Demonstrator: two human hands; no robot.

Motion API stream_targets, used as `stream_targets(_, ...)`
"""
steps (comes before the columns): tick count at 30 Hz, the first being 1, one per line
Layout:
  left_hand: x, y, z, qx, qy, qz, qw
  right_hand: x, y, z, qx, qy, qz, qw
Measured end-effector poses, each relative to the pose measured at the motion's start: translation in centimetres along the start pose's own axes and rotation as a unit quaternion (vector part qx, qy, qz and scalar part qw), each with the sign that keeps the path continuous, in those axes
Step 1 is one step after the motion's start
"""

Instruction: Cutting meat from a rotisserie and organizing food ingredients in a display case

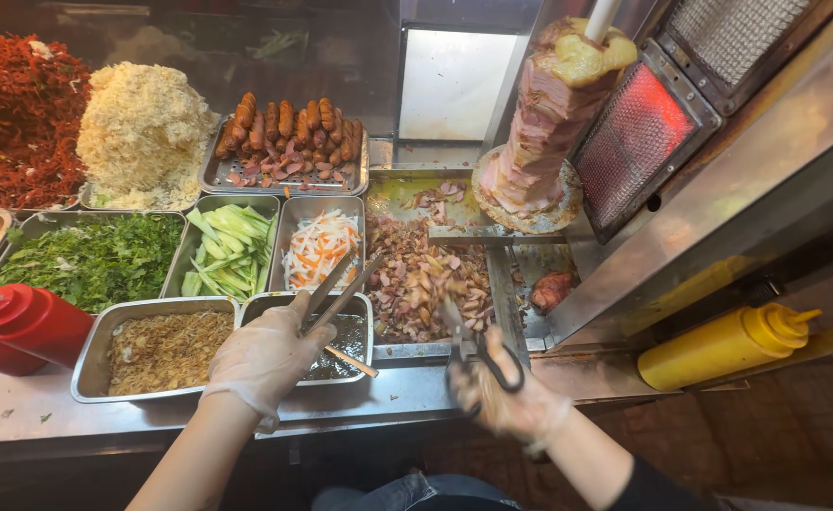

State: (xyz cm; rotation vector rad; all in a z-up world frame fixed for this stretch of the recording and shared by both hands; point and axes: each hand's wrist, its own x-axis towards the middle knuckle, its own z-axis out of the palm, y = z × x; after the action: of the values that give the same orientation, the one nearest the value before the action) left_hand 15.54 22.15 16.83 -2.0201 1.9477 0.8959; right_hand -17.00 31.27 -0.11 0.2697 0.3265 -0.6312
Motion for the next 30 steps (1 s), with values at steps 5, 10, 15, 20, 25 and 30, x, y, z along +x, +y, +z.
stream_targets(5,-0.4,0.1,0.1,0.005,0.001,0.001,1.0,-2.2,-1.9,-1.8,0.118,-0.108,0.026,0.987)
stream_targets(10,0.0,0.3,0.4,0.003,-0.005,-0.014,1.0,-3.6,3.2,4.7,-0.127,0.069,-0.082,0.986)
stream_targets(15,-1.3,1.6,0.4,-0.01,-0.011,-0.007,1.0,-0.4,-0.9,4.1,-0.037,0.105,-0.166,0.98)
stream_targets(20,-0.7,0.1,0.8,-0.001,0.004,-0.006,1.0,-3.9,-0.3,3.0,-0.088,-0.072,-0.078,0.99)
stream_targets(25,-1.2,0.8,0.7,-0.029,0.007,-0.011,0.999,0.5,1.6,4.8,-0.113,0.084,-0.01,0.99)
stream_targets(30,-1.5,0.3,1.3,-0.021,0.0,-0.028,0.999,1.9,-0.7,6.1,0.002,0.104,-0.129,0.986)
